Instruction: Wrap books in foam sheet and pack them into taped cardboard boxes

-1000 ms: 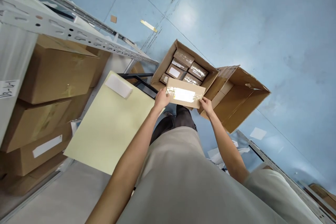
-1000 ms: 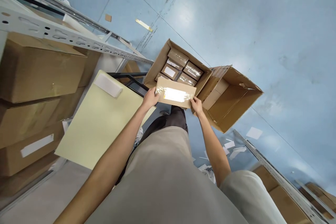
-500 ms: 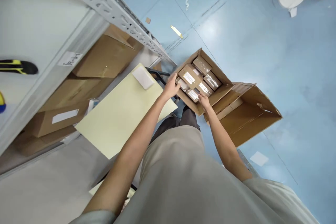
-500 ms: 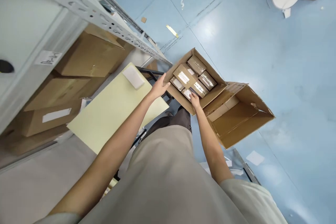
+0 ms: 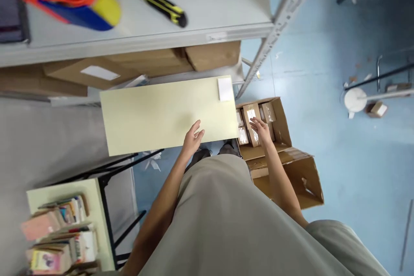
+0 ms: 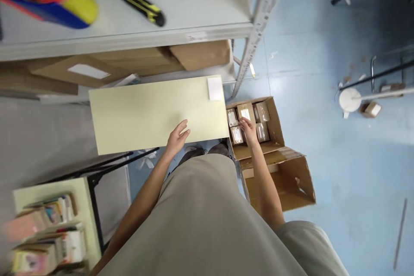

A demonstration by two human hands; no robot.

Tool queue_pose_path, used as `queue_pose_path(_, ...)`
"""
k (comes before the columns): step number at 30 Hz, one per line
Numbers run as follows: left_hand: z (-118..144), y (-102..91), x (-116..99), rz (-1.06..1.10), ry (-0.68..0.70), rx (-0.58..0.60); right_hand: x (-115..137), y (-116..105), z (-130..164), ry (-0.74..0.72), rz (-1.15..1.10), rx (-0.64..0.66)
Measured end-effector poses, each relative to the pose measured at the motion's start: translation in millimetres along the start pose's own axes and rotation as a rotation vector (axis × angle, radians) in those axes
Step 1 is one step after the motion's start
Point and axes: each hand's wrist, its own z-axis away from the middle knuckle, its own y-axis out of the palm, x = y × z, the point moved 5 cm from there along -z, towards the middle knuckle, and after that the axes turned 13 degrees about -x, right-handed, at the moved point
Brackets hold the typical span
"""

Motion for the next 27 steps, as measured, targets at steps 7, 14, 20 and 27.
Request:
queue_pose_path(7, 38, -153.0, 64, 0.311, -0.041, -0.323, 76, 193, 105, -0.208, 0.178, 0.384)
queue_pose_path(14, 99, -316.2, 136, 0.546, -0.068, -0.732, 45, 386, 263, -0.302, 0.379, 0.819)
queue_pose_path(20, 178, -409.1, 201, 0.643, -0.153, -1.055, -5, 507, 387, -0.285, 0.551, 1.16)
queue_pose_path(27, 242, -461.5, 273, 0.734, -0.354, -1.335, -79, 618, 491, -0.245, 0.772, 1.466)
